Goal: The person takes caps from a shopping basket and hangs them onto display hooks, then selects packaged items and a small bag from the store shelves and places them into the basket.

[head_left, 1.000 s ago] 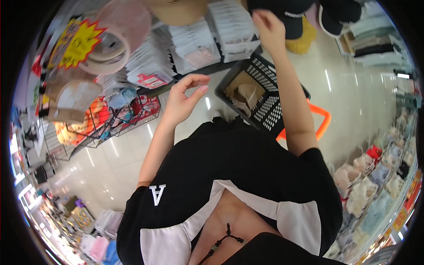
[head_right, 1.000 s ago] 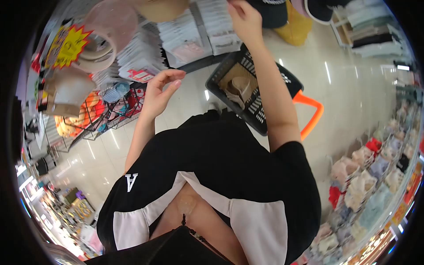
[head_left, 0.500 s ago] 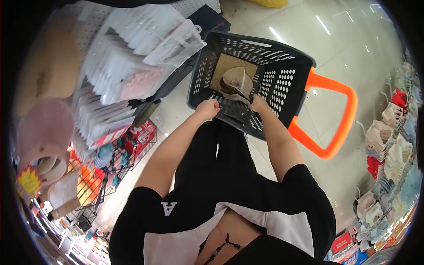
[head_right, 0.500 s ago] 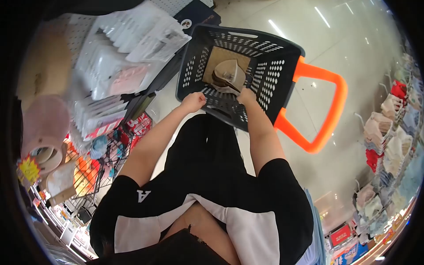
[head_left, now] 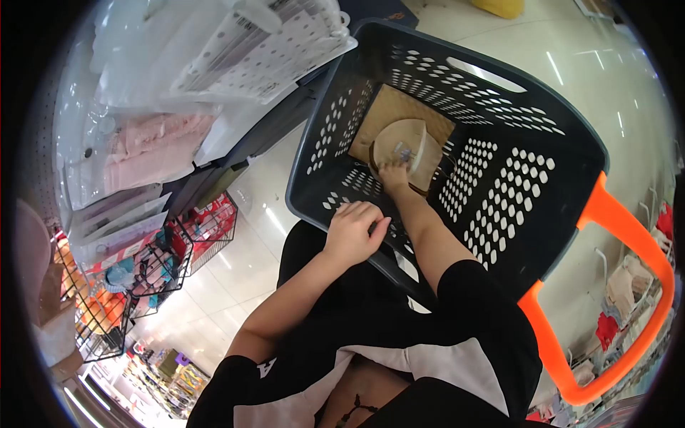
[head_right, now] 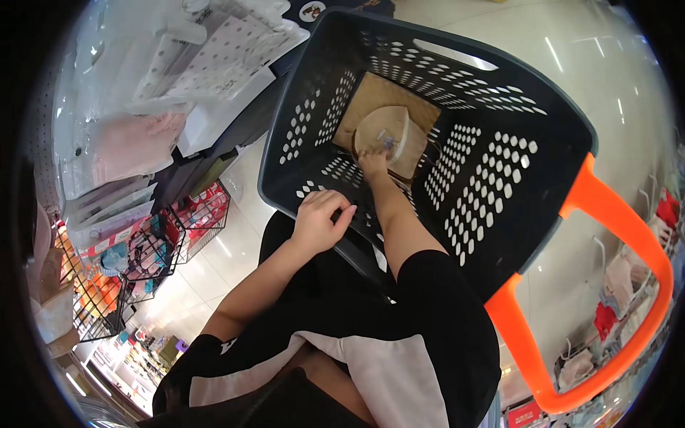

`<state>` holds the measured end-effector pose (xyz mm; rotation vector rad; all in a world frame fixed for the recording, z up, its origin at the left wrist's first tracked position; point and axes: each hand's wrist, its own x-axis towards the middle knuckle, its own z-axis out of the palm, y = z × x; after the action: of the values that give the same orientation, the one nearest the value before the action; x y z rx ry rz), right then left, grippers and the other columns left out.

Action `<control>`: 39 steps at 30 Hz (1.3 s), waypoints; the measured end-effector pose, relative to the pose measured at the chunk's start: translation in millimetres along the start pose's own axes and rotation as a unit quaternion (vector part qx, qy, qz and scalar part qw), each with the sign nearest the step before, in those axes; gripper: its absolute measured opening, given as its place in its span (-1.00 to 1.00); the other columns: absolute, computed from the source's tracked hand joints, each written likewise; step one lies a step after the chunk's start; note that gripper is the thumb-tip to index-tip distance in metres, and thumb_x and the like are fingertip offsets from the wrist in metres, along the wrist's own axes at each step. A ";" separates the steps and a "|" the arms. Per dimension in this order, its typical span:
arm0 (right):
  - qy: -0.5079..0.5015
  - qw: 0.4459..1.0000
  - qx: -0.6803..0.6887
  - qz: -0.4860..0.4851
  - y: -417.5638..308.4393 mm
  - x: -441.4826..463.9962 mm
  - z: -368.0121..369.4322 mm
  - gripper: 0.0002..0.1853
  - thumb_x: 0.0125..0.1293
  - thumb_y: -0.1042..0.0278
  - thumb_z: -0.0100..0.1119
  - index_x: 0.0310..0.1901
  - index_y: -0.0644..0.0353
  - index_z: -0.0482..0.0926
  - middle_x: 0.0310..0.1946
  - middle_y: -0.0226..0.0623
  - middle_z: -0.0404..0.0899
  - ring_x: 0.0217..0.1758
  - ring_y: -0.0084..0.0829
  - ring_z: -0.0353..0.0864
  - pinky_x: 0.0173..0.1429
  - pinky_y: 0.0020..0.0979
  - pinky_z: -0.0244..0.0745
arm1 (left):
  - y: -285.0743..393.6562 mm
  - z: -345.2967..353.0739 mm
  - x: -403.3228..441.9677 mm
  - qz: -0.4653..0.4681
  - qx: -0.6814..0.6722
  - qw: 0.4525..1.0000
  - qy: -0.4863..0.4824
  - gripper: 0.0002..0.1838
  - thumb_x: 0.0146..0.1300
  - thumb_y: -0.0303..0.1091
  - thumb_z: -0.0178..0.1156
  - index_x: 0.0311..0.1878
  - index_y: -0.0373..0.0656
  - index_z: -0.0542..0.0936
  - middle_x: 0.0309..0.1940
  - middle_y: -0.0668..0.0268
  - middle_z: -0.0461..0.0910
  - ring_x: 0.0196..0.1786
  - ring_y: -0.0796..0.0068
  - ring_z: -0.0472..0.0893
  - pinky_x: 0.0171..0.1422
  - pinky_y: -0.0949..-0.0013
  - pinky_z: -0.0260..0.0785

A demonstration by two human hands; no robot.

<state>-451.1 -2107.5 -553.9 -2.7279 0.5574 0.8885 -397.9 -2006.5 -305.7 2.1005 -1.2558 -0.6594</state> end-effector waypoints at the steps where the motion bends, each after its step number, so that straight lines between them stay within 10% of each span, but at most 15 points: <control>1: -0.001 1.000 -0.001 -0.007 -2.5 3.9 6.6 -0.64 0.08 0.36 0.09 -0.03 0.13 0.43 -0.10 -0.12 0.54 0.05 -0.14 0.49 0.10 0.00 0.29 | -3.2 1.2 -0.2 -0.006 0.002 1.000 0.003 -0.87 0.01 -0.41 0.22 -0.54 -0.16 0.46 -0.53 0.30 0.49 -0.42 0.27 0.50 -0.26 0.33 0.29; 11: 0.053 0.984 0.168 0.004 71.0 -90.7 -154.9 -0.77 -0.04 0.45 0.13 -0.27 0.21 0.58 -0.27 -0.04 0.58 -0.20 -0.06 0.58 -0.13 -0.22 0.48 | 29.7 -66.1 -24.7 -0.045 -0.161 0.984 0.066 -0.87 0.04 -0.42 0.24 -0.51 -0.20 0.48 -0.56 0.26 0.47 -0.40 0.23 0.49 -0.29 0.30 0.31; 14: 0.150 0.949 0.276 -0.038 83.6 -161.4 -254.9 -0.66 -0.27 0.45 0.18 -0.30 0.22 0.60 -0.45 -0.03 0.57 -0.30 -0.06 0.57 -0.22 -0.20 0.46 | 41.1 -111.4 -43.3 -0.118 -0.230 0.961 0.096 -0.87 0.12 -0.40 0.23 -0.47 -0.23 0.52 -0.52 0.33 0.54 -0.39 0.50 0.51 -0.28 0.45 0.33; 23: 0.012 0.784 0.534 -0.316 40.8 -384.8 -516.4 -0.66 -0.33 0.68 0.27 -0.35 0.37 0.55 -0.54 -0.41 0.54 -0.45 -0.70 0.43 -0.32 -0.53 0.44 | 165.7 -339.0 -50.5 -0.022 -0.398 0.912 0.093 -0.39 0.29 0.08 -0.09 0.24 -0.19 0.27 0.14 0.24 0.36 0.18 0.40 0.35 0.24 0.33 0.17; 28: 0.011 0.614 0.583 -0.531 3.4 -364.8 -523.8 -0.68 -0.33 0.65 0.34 -0.40 0.32 0.54 -0.41 -0.48 0.56 -0.35 -0.71 0.43 -0.26 -0.58 0.40 | 195.4 -408.2 -81.8 -0.044 -0.592 0.805 -0.009 -0.51 0.30 -0.02 -0.02 0.13 -0.19 0.39 -0.01 0.24 0.48 0.04 0.48 0.47 0.07 0.43 0.32; 31: -0.071 0.548 0.718 -0.424 -29.8 -383.8 -531.6 -0.59 -0.28 0.62 0.37 -0.26 0.33 0.53 -0.32 -0.47 0.55 -0.26 -0.67 0.46 -0.17 -0.56 0.40 | 194.5 -421.2 -115.3 -0.049 -0.588 0.807 0.003 -0.63 0.29 -0.06 0.02 -0.14 -0.20 0.54 -0.29 0.34 0.57 -0.26 0.61 0.54 -0.23 0.54 0.39; 35: -0.004 0.580 0.697 -0.421 -50.8 -409.5 -549.5 -0.48 -0.02 0.48 0.33 0.03 0.35 0.39 -0.12 -0.35 0.52 -0.15 -0.60 0.52 -0.09 -0.54 0.45 | 189.8 -424.6 -143.7 -0.015 -0.602 0.797 0.048 -0.68 0.28 -0.11 0.06 -0.37 -0.19 0.54 -0.53 0.47 0.52 -0.49 0.74 0.46 -0.45 0.63 0.29; 39: 0.050 0.651 0.612 -0.447 -59.3 -441.1 -585.0 -0.04 -0.28 0.63 0.35 0.28 0.27 0.11 0.23 -0.25 0.19 0.31 -0.40 0.16 0.33 -0.38 0.05 | 203.3 -435.1 -156.8 0.005 -0.592 0.802 0.087 -0.68 0.28 -0.13 0.07 -0.45 -0.18 0.51 -0.58 0.52 0.47 -0.54 0.79 0.39 -0.49 0.64 0.23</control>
<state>-451.3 -2113.5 181.1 -1.3837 -0.2201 -0.0321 -293.3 -1838.6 159.1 1.0413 -0.4590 -0.8931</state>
